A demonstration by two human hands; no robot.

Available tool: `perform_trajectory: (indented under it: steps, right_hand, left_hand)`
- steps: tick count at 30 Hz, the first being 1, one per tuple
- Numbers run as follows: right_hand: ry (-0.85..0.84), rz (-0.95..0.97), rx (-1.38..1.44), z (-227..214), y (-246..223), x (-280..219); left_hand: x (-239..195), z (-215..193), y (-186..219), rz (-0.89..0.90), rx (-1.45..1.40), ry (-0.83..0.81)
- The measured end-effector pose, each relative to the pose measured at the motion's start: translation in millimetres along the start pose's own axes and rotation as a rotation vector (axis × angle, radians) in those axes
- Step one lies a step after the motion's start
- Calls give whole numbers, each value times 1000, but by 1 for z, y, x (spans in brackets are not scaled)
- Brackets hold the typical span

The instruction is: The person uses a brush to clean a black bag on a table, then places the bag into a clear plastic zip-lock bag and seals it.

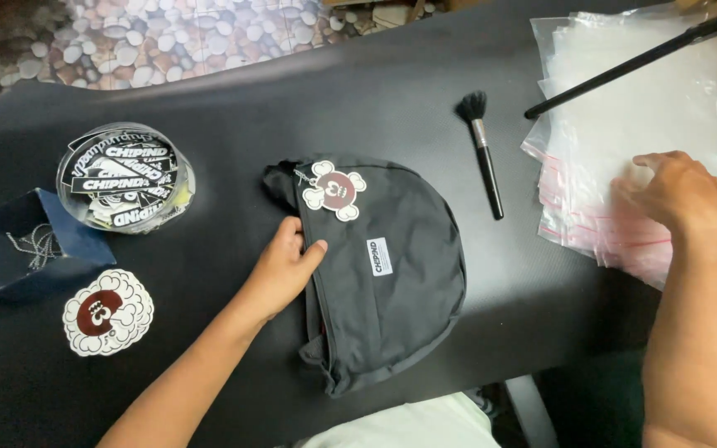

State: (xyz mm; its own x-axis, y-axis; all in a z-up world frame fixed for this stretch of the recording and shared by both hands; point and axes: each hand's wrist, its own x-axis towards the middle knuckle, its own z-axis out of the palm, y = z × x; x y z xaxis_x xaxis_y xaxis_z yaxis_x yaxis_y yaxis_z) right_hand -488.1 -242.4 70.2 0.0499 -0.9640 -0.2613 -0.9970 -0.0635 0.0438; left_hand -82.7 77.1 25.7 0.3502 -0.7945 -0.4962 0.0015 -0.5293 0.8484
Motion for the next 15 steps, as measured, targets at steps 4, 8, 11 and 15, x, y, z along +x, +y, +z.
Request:
perform_trajectory:
  steps: [4, 8, 11, 15]
  right_hand:
    - [76, -26, -171, 51, 43, 43]
    - [365, -220, -174, 77, 68, 54]
    - [332, -206, -15, 51, 56, 34]
    - [381, -245, 141, 24, 70, 26]
  left_hand:
    - [-19, 7, 1, -57, -2, -54]
    - [-27, 7, -1, -90, 34, -108]
    - [-29, 6, -8, -110, 69, -127]
    - [-39, 3, -5, -120, 108, -200]
